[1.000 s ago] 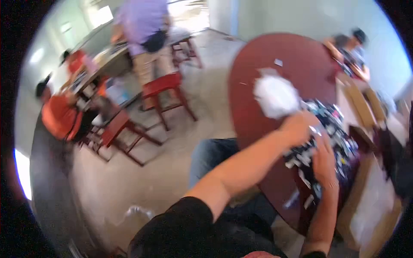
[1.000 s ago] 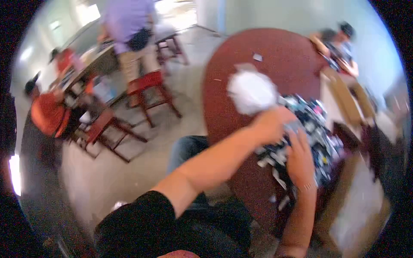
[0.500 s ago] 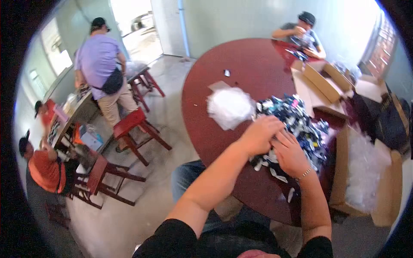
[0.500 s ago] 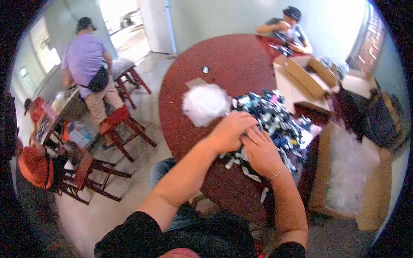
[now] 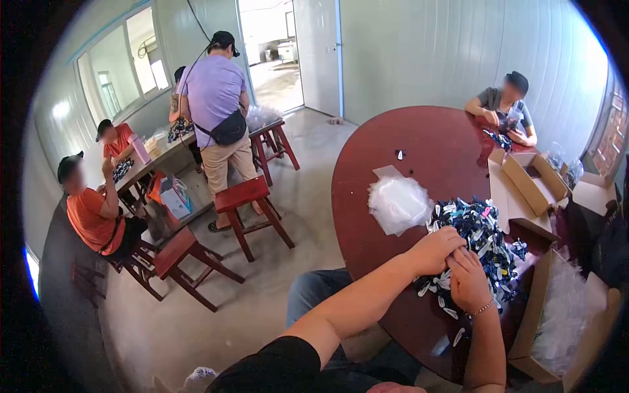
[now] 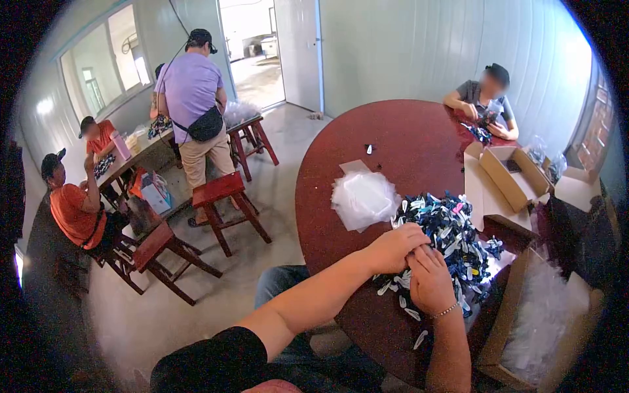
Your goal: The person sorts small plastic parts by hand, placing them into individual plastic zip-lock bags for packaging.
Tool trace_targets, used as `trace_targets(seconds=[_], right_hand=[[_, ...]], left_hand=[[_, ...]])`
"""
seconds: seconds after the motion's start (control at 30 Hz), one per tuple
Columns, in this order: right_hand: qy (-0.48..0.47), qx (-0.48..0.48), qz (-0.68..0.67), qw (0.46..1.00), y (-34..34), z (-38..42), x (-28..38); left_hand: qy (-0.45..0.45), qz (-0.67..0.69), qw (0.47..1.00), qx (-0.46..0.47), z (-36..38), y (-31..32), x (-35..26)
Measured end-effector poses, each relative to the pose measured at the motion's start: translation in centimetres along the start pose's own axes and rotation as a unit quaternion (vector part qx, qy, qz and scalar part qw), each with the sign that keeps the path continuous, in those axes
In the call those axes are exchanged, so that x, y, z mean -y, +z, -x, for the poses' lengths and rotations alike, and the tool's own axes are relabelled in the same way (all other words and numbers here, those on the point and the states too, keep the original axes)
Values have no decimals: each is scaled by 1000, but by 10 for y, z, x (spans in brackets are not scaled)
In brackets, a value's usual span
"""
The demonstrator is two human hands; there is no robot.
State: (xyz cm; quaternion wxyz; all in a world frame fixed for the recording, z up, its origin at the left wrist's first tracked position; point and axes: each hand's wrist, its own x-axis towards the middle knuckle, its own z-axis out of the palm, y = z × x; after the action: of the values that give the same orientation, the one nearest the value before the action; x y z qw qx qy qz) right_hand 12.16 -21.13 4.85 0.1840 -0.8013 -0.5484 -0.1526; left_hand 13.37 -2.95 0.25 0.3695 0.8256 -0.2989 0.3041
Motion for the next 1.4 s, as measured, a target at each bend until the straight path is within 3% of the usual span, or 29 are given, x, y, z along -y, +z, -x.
trace_targets(seconds=[0.27,0.43,0.63,1.1,1.4], right_hand=[[32,-23,-4,999,8,0,-4],[-5,-61,-8,998,9,-1,-4],[-22,-59,59,996,17,3,-13],[28,-3,23,999,13,1,-4],[7,-32,21,999,24,3,-12]], left_hand=[[-29,8,999,31,2,0,-2],[-34,6,999,42,1,0,-2],[-18,10,999,44,3,5,3],[-15,19,999,34,4,4,-1],[4,2,1000,26,3,6,-1]])
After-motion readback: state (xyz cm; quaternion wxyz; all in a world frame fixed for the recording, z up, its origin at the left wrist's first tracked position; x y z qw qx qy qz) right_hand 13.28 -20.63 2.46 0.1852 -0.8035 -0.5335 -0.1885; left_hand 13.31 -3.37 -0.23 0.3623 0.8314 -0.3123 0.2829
